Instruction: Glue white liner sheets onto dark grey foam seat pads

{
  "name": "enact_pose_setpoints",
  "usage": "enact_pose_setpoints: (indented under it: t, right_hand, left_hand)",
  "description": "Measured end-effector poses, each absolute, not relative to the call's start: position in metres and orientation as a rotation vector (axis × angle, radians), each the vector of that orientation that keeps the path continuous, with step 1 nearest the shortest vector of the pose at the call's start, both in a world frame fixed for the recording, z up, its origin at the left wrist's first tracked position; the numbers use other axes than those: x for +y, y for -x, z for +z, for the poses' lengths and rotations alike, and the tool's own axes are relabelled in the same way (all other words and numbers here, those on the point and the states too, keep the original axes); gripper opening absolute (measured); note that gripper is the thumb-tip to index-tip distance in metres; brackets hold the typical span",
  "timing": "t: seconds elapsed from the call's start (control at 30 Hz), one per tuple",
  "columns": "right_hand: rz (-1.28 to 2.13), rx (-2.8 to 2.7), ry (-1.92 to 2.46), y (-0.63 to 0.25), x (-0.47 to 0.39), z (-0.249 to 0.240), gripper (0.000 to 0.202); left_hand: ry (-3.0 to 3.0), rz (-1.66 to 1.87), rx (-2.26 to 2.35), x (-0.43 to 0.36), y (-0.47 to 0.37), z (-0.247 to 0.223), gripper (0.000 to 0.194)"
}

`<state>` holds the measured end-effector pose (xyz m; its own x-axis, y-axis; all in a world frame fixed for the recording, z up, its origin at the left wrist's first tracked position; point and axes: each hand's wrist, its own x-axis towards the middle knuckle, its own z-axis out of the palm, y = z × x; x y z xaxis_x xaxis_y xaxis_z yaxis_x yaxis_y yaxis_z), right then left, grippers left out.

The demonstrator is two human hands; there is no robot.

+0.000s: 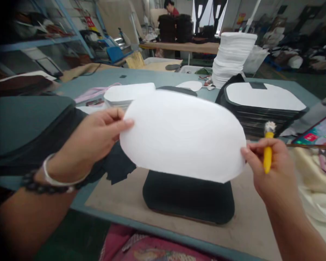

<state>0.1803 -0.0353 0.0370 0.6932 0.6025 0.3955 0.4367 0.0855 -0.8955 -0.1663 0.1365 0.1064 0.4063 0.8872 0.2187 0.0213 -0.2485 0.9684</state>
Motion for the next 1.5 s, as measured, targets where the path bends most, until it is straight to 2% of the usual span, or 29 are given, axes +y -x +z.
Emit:
enact_pose_setpoints:
  t: [0.07, 0.2, 0.37, 0.73, 0.97, 1.5]
  right_hand:
    - [0.092, -0.998, 1.765, -0.177, -0.068, 0.020, 0.039]
    - [0.213, -1.114, 1.987, -0.161, -0.121, -0.026, 0.034]
    - [0.262, -1.193, 2.167, -0.153, -0.150, -0.067, 0.029]
    - [0.339, -1.143, 2.387, -0.156, -0.128, -0.066, 0.034]
    - [0.388, -1.168, 2.387, -0.175, -0.131, -0.084, 0.036]
    - [0.337, -1.268, 2.428, -0.180, -0.132, -0.087, 0.040]
  left_hand:
    - [-1.668, 0.836, 1.025, 0.115, 0.177, 0.066, 0.029]
    - [-1.622, 0.606, 1.291, 0.070, 0.186, 0.001, 0.034]
    - [-1.612, 0.521, 1.383, 0.049, 0.187, -0.038, 0.035]
    - [-1.746, 0.351, 1.443, 0.069, 0.178, -0.047, 0.038]
    - [-1.712, 0.287, 1.488, 0.072, 0.175, -0.055, 0.039]
    - [-1.664, 0.242, 1.515, 0.075, 0.171, -0.058, 0.034]
